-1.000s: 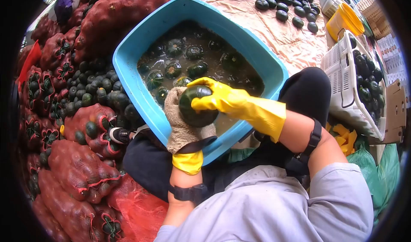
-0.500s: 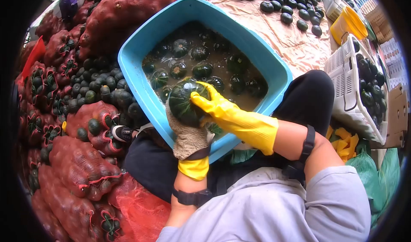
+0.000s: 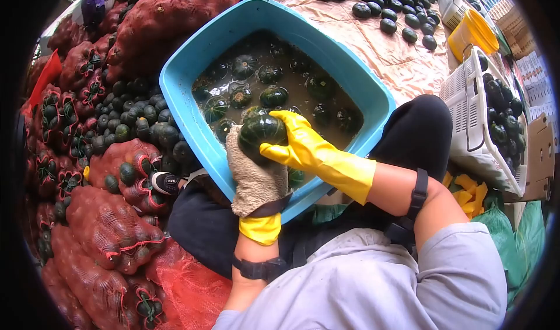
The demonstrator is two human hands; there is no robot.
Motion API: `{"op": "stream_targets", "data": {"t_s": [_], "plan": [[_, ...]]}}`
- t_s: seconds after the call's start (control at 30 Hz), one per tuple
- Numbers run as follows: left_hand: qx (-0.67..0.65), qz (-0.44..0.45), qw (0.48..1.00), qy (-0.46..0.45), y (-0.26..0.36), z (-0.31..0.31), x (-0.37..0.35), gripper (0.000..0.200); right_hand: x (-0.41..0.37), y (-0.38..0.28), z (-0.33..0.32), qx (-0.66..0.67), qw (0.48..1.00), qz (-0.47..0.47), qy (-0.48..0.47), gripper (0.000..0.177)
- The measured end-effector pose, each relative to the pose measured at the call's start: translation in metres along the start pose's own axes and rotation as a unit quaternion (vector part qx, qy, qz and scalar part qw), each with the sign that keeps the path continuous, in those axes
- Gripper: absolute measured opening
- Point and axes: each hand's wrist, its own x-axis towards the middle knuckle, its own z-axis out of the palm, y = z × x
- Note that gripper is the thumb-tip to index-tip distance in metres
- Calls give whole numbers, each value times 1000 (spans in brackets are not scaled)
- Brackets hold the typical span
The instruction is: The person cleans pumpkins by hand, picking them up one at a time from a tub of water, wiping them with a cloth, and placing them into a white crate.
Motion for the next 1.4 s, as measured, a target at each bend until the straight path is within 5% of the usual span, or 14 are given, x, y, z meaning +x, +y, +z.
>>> {"op": "stream_targets", "data": {"t_s": [0.1, 0.2, 0.23, 0.27, 0.37, 0.43, 0.5, 0.8, 0.83, 0.9, 1.13, 1.23, 1.33, 1.4], "plan": [[-163, -142, 976, -18, 2, -23, 13, 14, -10, -30, -11, 70, 996, 10, -47, 92], [-286, -240, 923, 88, 23, -26, 13, 18, 6, -48, -24, 94, 982, 81, -142, 90], [-240, -298, 909, 163, 35, -19, 18, 19, 16, -33, -22, 45, 988, 28, -146, 83], [-149, -250, 946, 145, 33, -18, 20, 21, 24, -19, -16, -118, 987, 16, -106, 82], [130, -86, 984, 89, 22, -24, 17, 36, 42, -18, -14, -420, 879, 49, -220, 84], [270, 14, 961, 62, 14, -30, 12, 41, 51, 8, 3, -466, 839, 81, -268, 83], [249, 2, 966, 62, 12, -29, 14, 39, 59, 26, 17, -492, 799, 117, -325, 79], [-85, -214, 957, 174, -6, -30, 26, 32, 61, 82, -2, -277, 905, 74, -314, 56], [-96, -222, 953, 181, -9, -31, 26, 32, 67, 63, -7, -310, 900, 82, -294, 68], [-118, -236, 945, 196, -14, -33, 27, 31, 79, -39, -44, -212, 875, 313, -301, 76], [-239, -268, 913, 192, -20, -44, 22, 40, 191, -81, -208, -90, 981, 124, -119, 56], [45, -110, 981, 151, -13, -38, 23, 34, 196, -79, -184, -150, 965, 113, -183, 53], [335, 75, 933, 110, 2, -28, 19, 35, 182, -46, -104, -240, 912, 156, -293, 50], [392, 95, 911, 86, 1, -29, 20, 40, 173, -30, -34, -334, 892, 191, -237, 58]]}}
